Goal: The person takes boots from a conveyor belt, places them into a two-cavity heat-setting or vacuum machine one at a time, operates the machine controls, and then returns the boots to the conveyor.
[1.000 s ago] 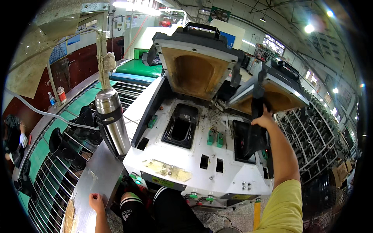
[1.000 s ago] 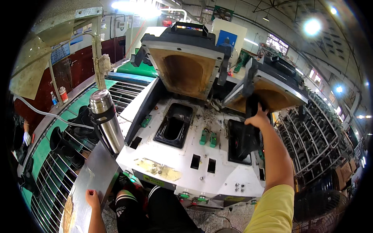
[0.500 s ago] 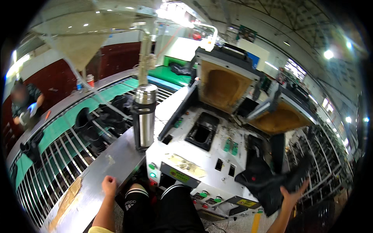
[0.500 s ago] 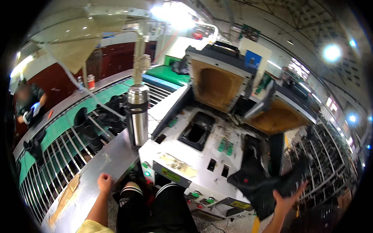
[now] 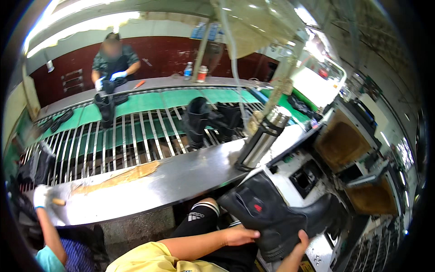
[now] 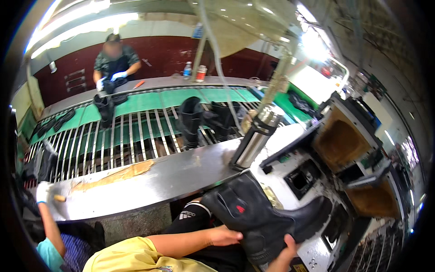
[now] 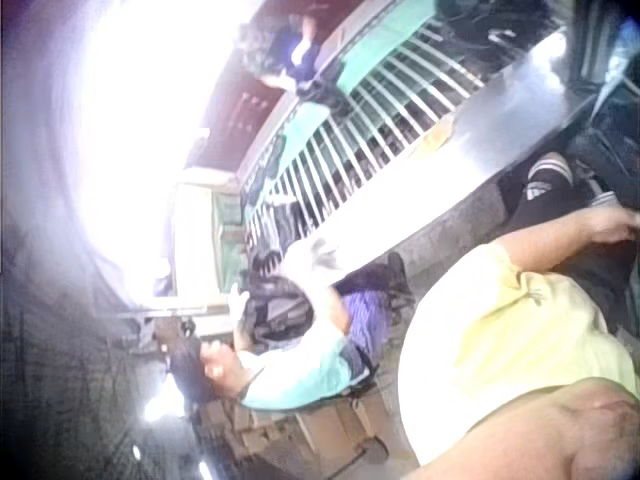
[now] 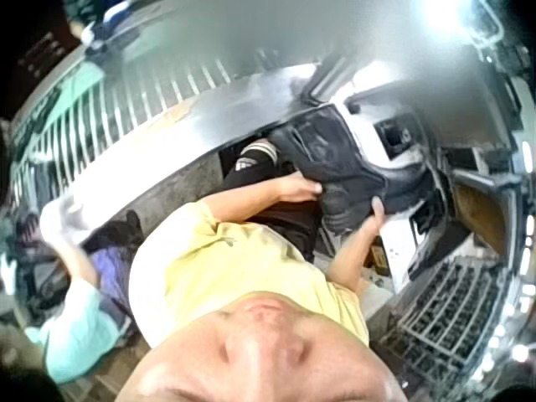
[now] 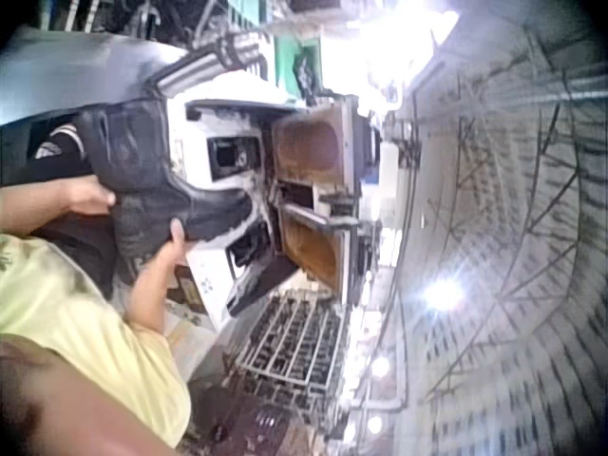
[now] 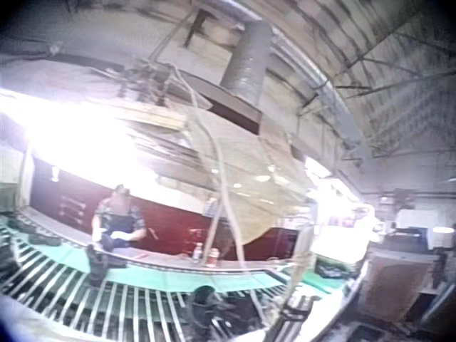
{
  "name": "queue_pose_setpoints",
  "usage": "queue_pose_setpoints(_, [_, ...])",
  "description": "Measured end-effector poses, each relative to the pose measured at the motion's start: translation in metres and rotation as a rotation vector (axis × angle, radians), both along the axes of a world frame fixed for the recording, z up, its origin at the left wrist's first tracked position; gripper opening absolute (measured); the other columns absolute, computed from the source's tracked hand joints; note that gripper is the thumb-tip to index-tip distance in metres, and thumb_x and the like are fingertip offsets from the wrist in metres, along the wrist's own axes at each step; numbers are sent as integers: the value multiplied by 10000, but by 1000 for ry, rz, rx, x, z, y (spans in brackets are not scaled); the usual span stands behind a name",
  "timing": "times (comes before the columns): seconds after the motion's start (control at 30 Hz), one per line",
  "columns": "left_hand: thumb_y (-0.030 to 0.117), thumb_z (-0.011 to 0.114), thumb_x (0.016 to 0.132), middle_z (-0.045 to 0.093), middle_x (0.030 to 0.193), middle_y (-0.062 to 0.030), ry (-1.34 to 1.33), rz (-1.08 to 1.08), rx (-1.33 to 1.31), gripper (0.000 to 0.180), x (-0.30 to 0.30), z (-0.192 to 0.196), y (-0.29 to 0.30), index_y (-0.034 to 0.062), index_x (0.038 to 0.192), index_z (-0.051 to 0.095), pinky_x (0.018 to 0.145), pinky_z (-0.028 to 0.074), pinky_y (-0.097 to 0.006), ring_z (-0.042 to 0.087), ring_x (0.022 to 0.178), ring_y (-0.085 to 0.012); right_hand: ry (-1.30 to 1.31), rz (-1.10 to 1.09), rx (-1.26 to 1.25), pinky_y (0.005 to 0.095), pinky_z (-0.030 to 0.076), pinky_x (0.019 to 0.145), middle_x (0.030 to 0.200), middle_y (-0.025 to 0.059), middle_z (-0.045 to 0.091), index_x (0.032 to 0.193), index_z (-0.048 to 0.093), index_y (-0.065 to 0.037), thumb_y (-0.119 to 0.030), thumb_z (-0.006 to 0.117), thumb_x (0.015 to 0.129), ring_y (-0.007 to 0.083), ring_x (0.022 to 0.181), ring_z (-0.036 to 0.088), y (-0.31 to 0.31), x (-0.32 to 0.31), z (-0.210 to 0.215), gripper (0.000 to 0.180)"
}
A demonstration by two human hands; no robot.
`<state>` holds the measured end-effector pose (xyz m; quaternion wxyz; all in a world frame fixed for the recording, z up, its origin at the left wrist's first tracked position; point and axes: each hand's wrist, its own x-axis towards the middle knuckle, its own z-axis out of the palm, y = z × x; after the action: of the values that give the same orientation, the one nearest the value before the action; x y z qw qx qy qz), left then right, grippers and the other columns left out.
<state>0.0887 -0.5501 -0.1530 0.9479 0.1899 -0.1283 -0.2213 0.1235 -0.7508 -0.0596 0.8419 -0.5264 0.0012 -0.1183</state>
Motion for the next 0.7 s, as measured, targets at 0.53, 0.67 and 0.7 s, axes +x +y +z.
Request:
queue_pose_setpoints(0.53, [192, 573, 845, 545, 1273, -208, 265, 1514, -126, 499, -71, -41, 295, -76, 1256, 479, 1073, 378, -467, 523, 1186, -355, -440, 580, -739, 326, 525, 792, 950, 101, 660, 1326, 429, -10, -95, 699, 794, 199, 856, 656, 179, 108, -39, 603])
queue_pose_setpoints(0.67, [180, 575, 880, 580, 1229, -165, 248, 1673, 96, 438, -15, -32, 385, -48, 1247, 500, 1023, 434, -446, 567, 1129, -303, -590, 468, -1068, 334, 521, 731, 826, 87, 664, 1066, 625, -58, -69, 697, 727, 251, 753, 646, 156, 171, -37, 347])
queue_pose_setpoints(0.7, [144, 607, 865, 593, 1214, -144, 242, 1674, 136, 438, 5, -35, 408, -37, 1250, 503, 1011, 444, -425, 580, 1108, -284, -636, 471, -1144, 347, 518, 741, 824, 82, 659, 1042, 637, -67, -75, 706, 708, 263, 777, 638, 151, 185, -40, 341])
